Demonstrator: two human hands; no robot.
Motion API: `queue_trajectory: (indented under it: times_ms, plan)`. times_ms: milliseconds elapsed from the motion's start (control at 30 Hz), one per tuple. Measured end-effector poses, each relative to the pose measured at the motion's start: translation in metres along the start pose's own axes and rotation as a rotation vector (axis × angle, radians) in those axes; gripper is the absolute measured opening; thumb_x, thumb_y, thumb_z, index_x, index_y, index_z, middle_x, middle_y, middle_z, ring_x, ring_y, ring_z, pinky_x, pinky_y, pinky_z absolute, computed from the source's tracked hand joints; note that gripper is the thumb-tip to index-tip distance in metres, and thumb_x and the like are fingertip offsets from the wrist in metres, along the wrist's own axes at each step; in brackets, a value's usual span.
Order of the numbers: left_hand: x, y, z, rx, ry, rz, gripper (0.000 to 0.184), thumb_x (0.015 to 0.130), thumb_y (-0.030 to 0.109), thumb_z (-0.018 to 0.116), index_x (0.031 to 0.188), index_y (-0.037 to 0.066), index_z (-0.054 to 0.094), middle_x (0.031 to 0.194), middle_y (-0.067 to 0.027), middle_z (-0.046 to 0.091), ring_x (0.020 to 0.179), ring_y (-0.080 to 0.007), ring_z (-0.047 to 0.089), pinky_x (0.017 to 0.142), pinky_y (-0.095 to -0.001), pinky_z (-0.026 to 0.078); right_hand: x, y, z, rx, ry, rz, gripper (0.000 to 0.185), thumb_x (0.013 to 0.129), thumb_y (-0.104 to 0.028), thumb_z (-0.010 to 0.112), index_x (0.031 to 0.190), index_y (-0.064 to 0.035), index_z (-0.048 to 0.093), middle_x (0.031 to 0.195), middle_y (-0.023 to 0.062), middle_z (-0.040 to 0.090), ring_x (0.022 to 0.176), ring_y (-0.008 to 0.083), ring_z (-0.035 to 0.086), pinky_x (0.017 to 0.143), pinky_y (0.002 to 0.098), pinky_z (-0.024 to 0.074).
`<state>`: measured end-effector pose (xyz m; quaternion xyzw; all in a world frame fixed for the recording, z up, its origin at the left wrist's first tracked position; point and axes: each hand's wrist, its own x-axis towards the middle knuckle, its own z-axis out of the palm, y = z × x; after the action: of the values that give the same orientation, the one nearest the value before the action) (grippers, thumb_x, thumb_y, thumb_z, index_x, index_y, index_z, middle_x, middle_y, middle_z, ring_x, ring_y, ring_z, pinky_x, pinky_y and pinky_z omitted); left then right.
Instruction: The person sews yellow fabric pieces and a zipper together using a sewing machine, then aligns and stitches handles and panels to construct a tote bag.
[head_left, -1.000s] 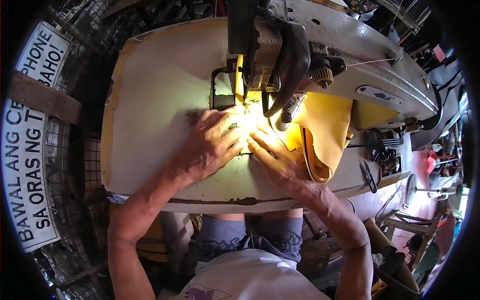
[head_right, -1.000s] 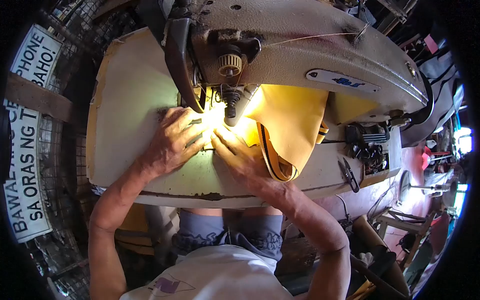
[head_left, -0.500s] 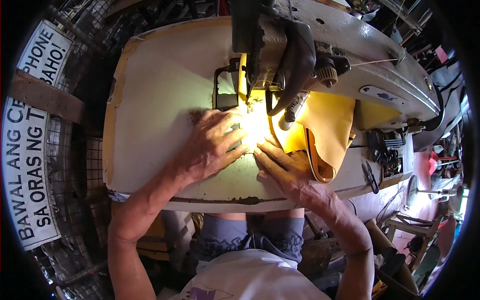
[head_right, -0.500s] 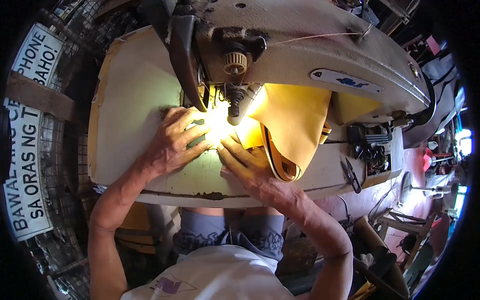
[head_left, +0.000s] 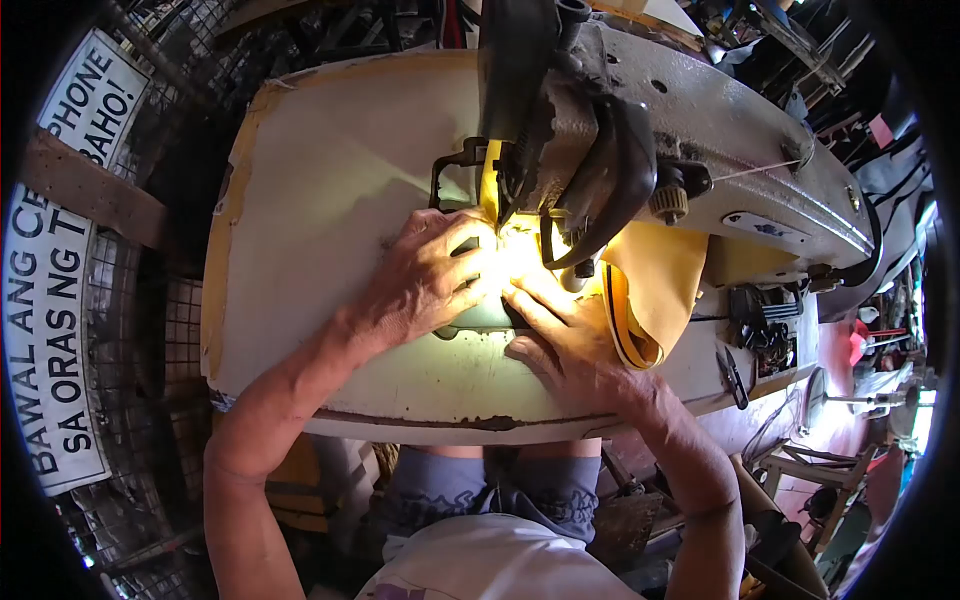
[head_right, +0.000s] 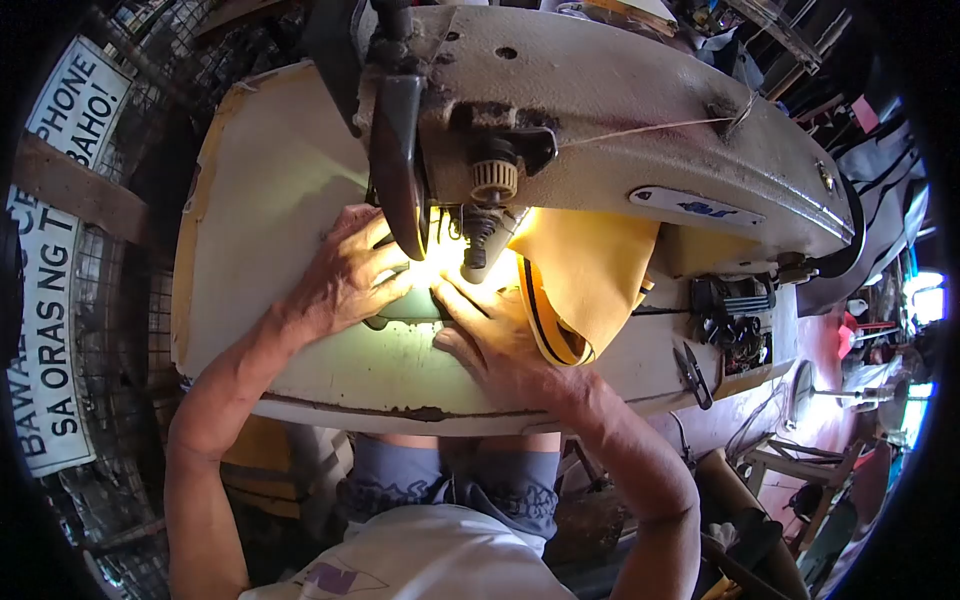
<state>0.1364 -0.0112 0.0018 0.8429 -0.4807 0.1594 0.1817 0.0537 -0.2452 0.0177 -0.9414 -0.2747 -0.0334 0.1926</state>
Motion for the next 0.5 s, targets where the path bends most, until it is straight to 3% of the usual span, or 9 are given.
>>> queue_trajectory:
  times_ms: [67, 200, 367, 400, 500]
  plan:
    - [0.002, -0.007, 0.007, -0.038, 0.031, -0.055, 0.017, 0.086, 0.024, 0.070, 0.097, 0.010, 0.071, 0.113, -0.0041, 0.064, 0.117, -0.0203, 0.058, 0.098, -0.0448, 0.045, 0.008, 0.003, -0.003, -0.050, -0.059, 0.007, 0.046, 0.098, -0.040, 0.063, 0.132, -0.0090, 0.066, 0.137, 0.0114, 0.064, 0.120, 0.0322, 0.062, 0.103, 0.0489, 0.0441]
    - [0.006, -0.025, 0.007, 0.086, 0.019, 0.089, 0.015, 0.088, 0.022, 0.070, 0.098, 0.010, 0.070, 0.113, -0.0042, 0.065, 0.117, -0.0202, 0.058, 0.098, -0.0461, 0.043, 0.017, 0.012, -0.001, -0.099, -0.092, 0.023, 0.051, 0.098, -0.041, 0.061, 0.140, -0.0109, 0.061, 0.144, 0.0127, 0.059, 0.131, 0.0340, 0.055, 0.111, 0.0504, 0.0390]
    - [0.008, -0.037, 0.016, -0.033, 0.017, -0.095, 0.015, 0.093, 0.022, 0.067, 0.103, 0.012, 0.071, 0.118, -0.0024, 0.065, 0.123, -0.0214, 0.055, 0.103, -0.0467, 0.039, 0.020, 0.012, 0.000, -0.055, -0.064, 0.024, 0.058, 0.099, -0.038, 0.061, 0.150, -0.0128, 0.050, 0.153, 0.0116, 0.051, 0.136, 0.0358, 0.051, 0.118, 0.0507, 0.0330]
    - [0.009, -0.039, 0.017, -0.056, 0.008, -0.150, 0.016, 0.094, 0.022, 0.066, 0.105, 0.012, 0.071, 0.119, -0.0022, 0.065, 0.125, -0.0216, 0.054, 0.103, -0.0469, 0.039, 0.017, 0.011, -0.001, -0.017, -0.149, 0.054, 0.060, 0.099, -0.035, 0.062, 0.153, -0.0141, 0.046, 0.155, 0.0112, 0.050, 0.138, 0.0365, 0.050, 0.118, 0.0506, 0.0336]
    - [0.010, -0.043, 0.019, -0.013, 0.041, -0.061, 0.020, 0.096, 0.022, 0.065, 0.112, 0.012, 0.070, 0.122, -0.0043, 0.064, 0.127, -0.0222, 0.053, 0.104, -0.0468, 0.038, -0.019, -0.001, -0.015, 0.131, -0.139, -0.076, 0.061, 0.097, -0.029, 0.066, 0.152, -0.0107, 0.047, 0.147, 0.0205, 0.053, 0.135, 0.0400, 0.051, 0.115, 0.0519, 0.0391]
